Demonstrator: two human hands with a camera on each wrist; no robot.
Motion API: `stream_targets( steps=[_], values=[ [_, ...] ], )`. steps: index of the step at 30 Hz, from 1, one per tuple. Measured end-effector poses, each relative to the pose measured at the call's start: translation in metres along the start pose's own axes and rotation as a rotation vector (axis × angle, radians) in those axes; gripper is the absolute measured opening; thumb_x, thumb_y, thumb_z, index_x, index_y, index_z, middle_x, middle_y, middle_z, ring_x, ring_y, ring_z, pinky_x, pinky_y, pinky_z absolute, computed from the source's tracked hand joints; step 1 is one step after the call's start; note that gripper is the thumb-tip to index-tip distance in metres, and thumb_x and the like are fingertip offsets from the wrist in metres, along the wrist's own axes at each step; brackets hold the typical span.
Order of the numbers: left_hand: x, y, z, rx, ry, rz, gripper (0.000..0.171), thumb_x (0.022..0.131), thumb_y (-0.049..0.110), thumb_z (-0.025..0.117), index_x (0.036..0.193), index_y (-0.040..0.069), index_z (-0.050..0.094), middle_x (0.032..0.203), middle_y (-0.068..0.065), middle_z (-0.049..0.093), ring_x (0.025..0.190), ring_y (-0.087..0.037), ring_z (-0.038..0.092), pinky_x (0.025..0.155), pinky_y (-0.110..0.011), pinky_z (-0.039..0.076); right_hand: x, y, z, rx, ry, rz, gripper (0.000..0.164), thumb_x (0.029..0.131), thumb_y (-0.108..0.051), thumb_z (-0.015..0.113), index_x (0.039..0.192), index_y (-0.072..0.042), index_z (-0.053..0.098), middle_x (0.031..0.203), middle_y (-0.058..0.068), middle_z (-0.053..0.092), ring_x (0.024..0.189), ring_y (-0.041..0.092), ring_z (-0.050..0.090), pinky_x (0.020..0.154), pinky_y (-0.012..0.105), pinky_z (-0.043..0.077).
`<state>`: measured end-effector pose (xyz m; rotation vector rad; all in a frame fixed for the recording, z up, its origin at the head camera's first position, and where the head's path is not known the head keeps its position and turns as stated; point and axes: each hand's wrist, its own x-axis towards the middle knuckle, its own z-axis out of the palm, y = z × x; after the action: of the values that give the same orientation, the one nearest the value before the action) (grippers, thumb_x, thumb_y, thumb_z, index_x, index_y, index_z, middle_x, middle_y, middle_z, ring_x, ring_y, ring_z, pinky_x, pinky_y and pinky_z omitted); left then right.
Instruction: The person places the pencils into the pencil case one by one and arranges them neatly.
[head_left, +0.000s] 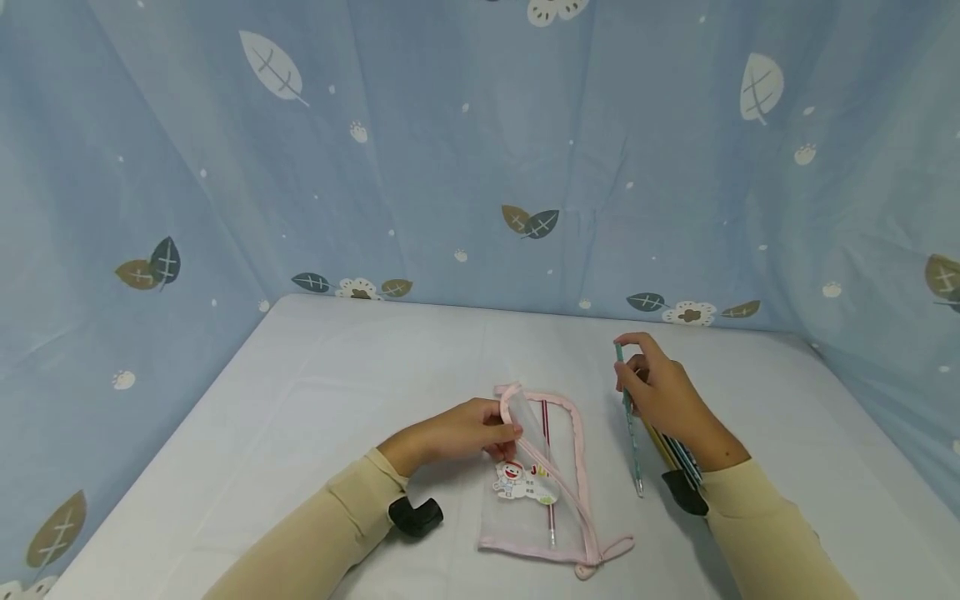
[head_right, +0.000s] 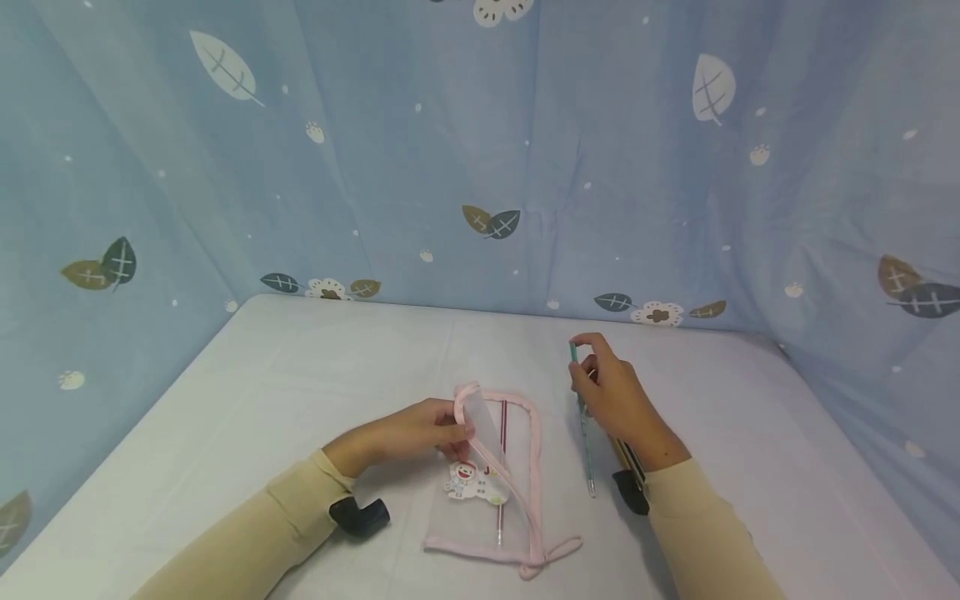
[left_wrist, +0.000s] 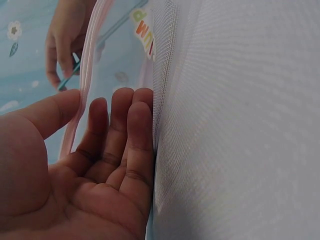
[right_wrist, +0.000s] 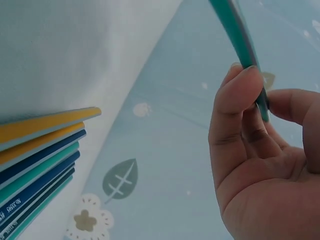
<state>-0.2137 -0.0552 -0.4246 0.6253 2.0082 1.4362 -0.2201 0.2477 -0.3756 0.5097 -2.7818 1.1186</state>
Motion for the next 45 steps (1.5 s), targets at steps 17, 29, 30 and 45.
stream_targets(
  steps=[17,29,30,45],
  values=[
    [-0.002,0.002,0.0,0.019,0.002,-0.019,0.025,0.103,0.021,0.057,0.101,-0.002,0.066,0.088,-0.004,0.07,0.081,-0.011,0.065,0.079,-0.024,0.056,-0.001,-0.008,0.008,0.275,0.07,0.024,0.04,0.108,-0.017,0.045,0.144,-0.008,0.03,0.082,0.014,0.064,0.057,0.023,0.064,0.055,0.036,0.058],
    [0.0,-0.001,-0.002,0.006,-0.01,-0.008,0.025,0.103,0.02,0.055,0.103,-0.002,0.067,0.089,-0.004,0.071,0.081,-0.01,0.066,0.079,-0.024,0.057,0.003,-0.008,0.018,0.447,0.05,0.046,0.043,0.108,-0.019,0.045,0.145,-0.007,0.027,0.087,0.018,0.063,0.062,0.024,0.067,0.059,0.034,0.06],
    [0.0,-0.001,-0.001,0.004,-0.015,-0.006,0.025,0.104,0.02,0.055,0.102,-0.003,0.067,0.089,-0.005,0.071,0.081,-0.01,0.066,0.079,-0.024,0.057,0.002,-0.008,0.018,0.451,0.041,0.052,0.044,0.108,-0.018,0.045,0.145,-0.006,0.026,0.087,0.019,0.063,0.062,0.023,0.067,0.06,0.034,0.06],
    [0.002,-0.001,-0.005,0.006,-0.044,-0.007,0.027,0.104,0.022,0.054,0.105,-0.001,0.067,0.092,-0.003,0.072,0.084,-0.009,0.066,0.082,-0.023,0.056,0.003,-0.004,0.027,0.493,-0.066,0.122,0.055,0.103,-0.013,0.055,0.148,-0.008,0.024,0.098,0.032,0.062,0.069,0.024,0.069,0.067,0.036,0.062]
  ],
)
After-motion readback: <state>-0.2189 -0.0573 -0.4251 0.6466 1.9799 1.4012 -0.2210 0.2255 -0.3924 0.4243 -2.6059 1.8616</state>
